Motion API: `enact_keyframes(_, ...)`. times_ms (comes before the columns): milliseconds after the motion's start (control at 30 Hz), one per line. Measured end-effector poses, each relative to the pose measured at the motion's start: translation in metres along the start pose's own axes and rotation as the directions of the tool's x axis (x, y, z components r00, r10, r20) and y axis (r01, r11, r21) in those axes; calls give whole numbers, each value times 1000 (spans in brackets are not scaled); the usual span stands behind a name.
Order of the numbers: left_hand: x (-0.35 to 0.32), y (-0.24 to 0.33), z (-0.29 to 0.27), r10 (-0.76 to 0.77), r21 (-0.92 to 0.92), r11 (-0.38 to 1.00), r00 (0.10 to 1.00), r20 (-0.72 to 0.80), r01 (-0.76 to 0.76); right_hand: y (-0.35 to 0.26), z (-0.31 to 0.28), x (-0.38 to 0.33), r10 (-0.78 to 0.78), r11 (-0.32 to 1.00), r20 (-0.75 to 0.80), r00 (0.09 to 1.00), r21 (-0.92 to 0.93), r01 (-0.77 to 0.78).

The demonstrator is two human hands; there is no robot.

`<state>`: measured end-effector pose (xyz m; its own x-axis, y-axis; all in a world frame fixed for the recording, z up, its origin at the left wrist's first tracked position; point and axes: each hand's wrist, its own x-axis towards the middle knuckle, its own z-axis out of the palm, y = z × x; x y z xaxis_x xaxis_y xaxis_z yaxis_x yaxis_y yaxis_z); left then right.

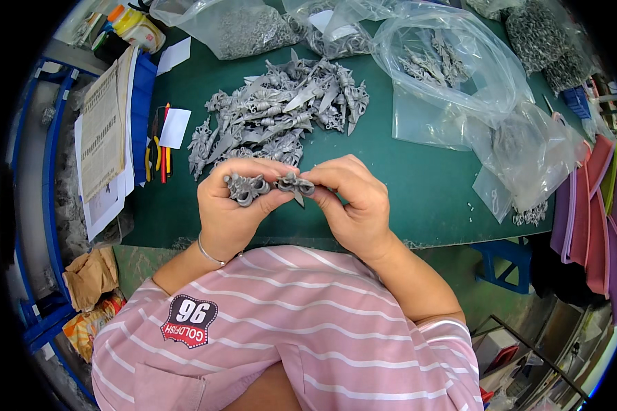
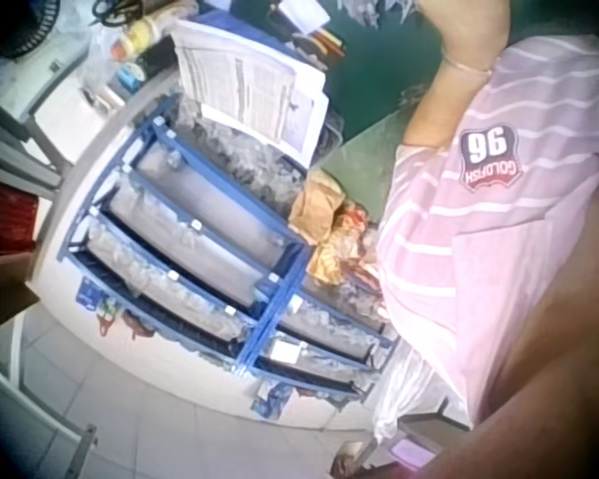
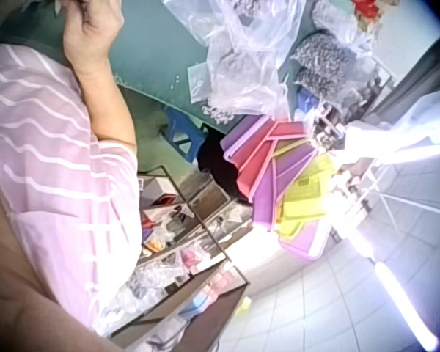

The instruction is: The person cleans individual plastic parts from a pile on a table by hand, picking each one up and removing excess material before placing it aside.

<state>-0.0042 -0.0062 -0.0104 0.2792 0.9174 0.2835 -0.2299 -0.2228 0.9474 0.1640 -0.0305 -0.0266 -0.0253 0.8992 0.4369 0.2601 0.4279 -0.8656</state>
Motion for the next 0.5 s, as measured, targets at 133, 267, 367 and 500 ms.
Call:
enact_keyframes(133,0,0,-1,36,57,998,999,26,-37,0,0,1,-33,999,-22,999,-2,33)
enact_keyframes(267,0,2,0,48,74,996,998,40,-51,-1,-1,1,-60,998,-38,997,2,60)
enact_keyframes(367,1,0,1,67,52,996,997,23,-68,1,-1,1,-47,998,-41,998,29,48)
enact_keyframes(500,2,-4,-2,71,61,996,997,0,-71,5,-2,-4,70,985,-46,996,163,-62)
